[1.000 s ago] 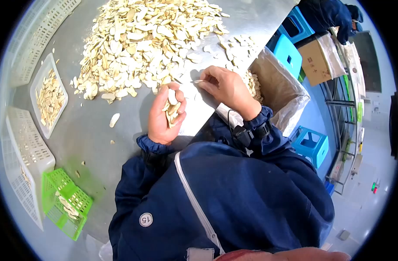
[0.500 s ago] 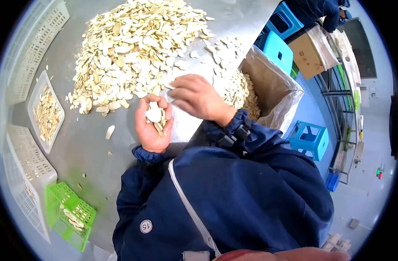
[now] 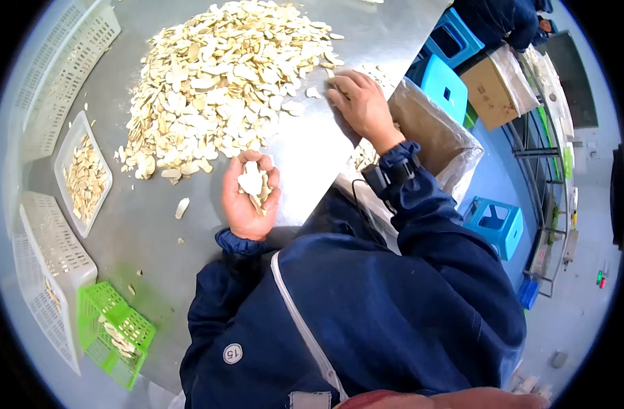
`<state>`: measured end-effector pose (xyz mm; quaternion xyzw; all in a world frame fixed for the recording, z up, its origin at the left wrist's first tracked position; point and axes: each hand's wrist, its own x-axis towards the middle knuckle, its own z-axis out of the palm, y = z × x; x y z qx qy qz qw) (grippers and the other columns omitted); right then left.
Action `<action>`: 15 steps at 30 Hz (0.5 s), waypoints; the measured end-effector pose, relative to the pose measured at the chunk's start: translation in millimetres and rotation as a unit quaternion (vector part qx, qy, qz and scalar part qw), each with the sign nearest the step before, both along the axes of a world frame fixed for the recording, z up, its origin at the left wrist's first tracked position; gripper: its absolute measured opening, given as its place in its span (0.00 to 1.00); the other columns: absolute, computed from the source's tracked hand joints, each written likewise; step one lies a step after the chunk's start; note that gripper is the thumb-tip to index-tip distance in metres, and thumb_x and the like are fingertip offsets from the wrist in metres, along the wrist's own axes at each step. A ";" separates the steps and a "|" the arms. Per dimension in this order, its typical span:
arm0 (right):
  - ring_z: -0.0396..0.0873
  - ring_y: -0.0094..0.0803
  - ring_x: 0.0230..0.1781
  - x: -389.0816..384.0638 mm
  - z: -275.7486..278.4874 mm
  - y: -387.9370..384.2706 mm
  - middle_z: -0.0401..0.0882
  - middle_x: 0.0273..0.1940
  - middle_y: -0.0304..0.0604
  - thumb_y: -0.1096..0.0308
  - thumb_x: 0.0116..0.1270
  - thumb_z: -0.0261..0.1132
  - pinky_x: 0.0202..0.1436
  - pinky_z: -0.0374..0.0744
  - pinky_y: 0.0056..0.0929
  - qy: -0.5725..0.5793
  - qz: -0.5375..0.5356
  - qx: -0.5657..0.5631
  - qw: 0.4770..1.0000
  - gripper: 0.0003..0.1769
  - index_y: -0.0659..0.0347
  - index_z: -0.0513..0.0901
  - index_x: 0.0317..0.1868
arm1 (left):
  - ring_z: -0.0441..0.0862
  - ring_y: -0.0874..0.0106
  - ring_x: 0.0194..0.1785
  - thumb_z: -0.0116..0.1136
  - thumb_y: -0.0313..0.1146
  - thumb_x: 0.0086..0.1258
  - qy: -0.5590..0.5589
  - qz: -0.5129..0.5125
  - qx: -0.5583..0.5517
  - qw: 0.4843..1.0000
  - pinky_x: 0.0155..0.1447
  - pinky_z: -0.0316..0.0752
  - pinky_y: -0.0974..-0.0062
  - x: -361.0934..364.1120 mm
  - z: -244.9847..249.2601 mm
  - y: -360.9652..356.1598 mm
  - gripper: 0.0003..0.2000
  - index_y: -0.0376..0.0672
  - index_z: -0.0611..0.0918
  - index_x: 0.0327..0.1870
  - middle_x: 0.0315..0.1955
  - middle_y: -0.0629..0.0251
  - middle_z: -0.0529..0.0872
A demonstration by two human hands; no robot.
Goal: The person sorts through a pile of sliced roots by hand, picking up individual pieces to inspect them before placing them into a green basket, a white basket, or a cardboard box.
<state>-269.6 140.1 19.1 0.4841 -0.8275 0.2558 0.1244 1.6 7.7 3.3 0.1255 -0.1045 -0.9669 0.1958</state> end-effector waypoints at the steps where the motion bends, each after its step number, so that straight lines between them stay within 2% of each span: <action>1: 0.83 0.49 0.62 -4.9 -1.5 8.3 0.88 0.58 0.46 0.59 0.74 0.70 0.68 0.78 0.47 -0.031 -0.002 0.014 0.999 0.13 0.55 0.90 0.54 | 0.78 0.70 0.40 0.46 0.45 0.89 0.001 -0.001 -0.001 1.000 0.22 0.71 0.81 -0.4 -0.4 -0.3 0.15 0.45 0.81 0.56 0.44 0.62 0.81; 2: 0.84 0.50 0.58 -6.9 -1.9 19.3 0.89 0.54 0.47 0.61 0.73 0.71 0.65 0.81 0.46 -0.020 -0.032 0.019 0.999 0.11 0.57 0.90 0.49 | 0.78 0.70 0.40 0.46 0.45 0.89 0.002 -0.002 0.000 1.000 0.22 0.71 0.81 -0.6 -1.6 -0.2 0.15 0.45 0.81 0.55 0.43 0.63 0.81; 3: 0.85 0.51 0.57 -2.4 9.3 30.7 0.89 0.53 0.49 0.64 0.73 0.70 0.63 0.82 0.47 -0.048 -0.049 0.026 0.997 0.09 0.57 0.90 0.48 | 0.78 0.71 0.40 0.45 0.45 0.89 0.002 -0.004 0.001 1.000 0.22 0.71 0.81 -0.2 -2.6 0.6 0.15 0.45 0.81 0.55 0.43 0.63 0.81; 5: 0.85 0.50 0.57 -8.9 7.3 55.7 0.89 0.53 0.49 0.65 0.72 0.70 0.60 0.83 0.47 -0.013 -0.095 0.061 0.993 0.09 0.58 0.91 0.48 | 0.78 0.72 0.39 0.46 0.45 0.89 -0.002 -0.010 0.012 1.000 0.22 0.71 0.81 -1.5 -1.2 1.3 0.15 0.45 0.80 0.55 0.43 0.63 0.80; 8: 0.85 0.50 0.58 -13.1 10.4 59.9 0.89 0.55 0.49 0.65 0.72 0.70 0.60 0.83 0.47 0.039 -0.085 0.035 0.995 0.10 0.58 0.91 0.49 | 0.78 0.72 0.39 0.46 0.45 0.89 0.006 -0.019 0.016 1.000 0.22 0.70 0.81 -2.4 -2.9 2.3 0.15 0.45 0.80 0.55 0.43 0.63 0.80; 9: 0.85 0.51 0.59 -8.1 15.4 48.5 0.89 0.57 0.50 0.66 0.73 0.70 0.63 0.83 0.47 -0.003 -0.089 0.029 0.996 0.11 0.57 0.91 0.52 | 0.78 0.72 0.39 0.46 0.45 0.89 0.009 -0.020 0.016 1.000 0.22 0.70 0.81 -2.6 -4.3 1.8 0.15 0.44 0.80 0.55 0.43 0.63 0.80; 11: 0.84 0.52 0.61 -1.1 31.0 15.8 0.88 0.59 0.51 0.66 0.74 0.69 0.67 0.81 0.48 -0.034 -0.009 -0.010 0.999 0.13 0.56 0.90 0.56 | 0.77 0.72 0.39 0.47 0.45 0.89 0.007 -0.018 0.012 1.000 0.22 0.70 0.81 -3.1 -2.9 1.8 0.15 0.44 0.80 0.54 0.43 0.63 0.80; 13: 0.84 0.53 0.62 -13.0 24.1 -20.5 0.87 0.60 0.51 0.65 0.75 0.68 0.68 0.81 0.47 -0.016 0.063 -0.043 0.997 0.15 0.54 0.89 0.59 | 0.77 0.72 0.39 0.47 0.45 0.89 -0.005 -0.013 0.007 1.000 0.22 0.71 0.82 -1.6 0.5 1.9 0.14 0.44 0.80 0.54 0.43 0.63 0.80; 15: 0.84 0.52 0.61 -24.4 8.5 -57.7 0.87 0.61 0.50 0.64 0.77 0.67 0.66 0.82 0.46 0.022 0.062 -0.056 0.996 0.15 0.52 0.89 0.61 | 0.77 0.72 0.39 0.47 0.44 0.89 0.002 -0.015 0.013 1.000 0.22 0.70 0.82 -0.8 -1.7 0.6 0.14 0.44 0.80 0.54 0.42 0.63 0.80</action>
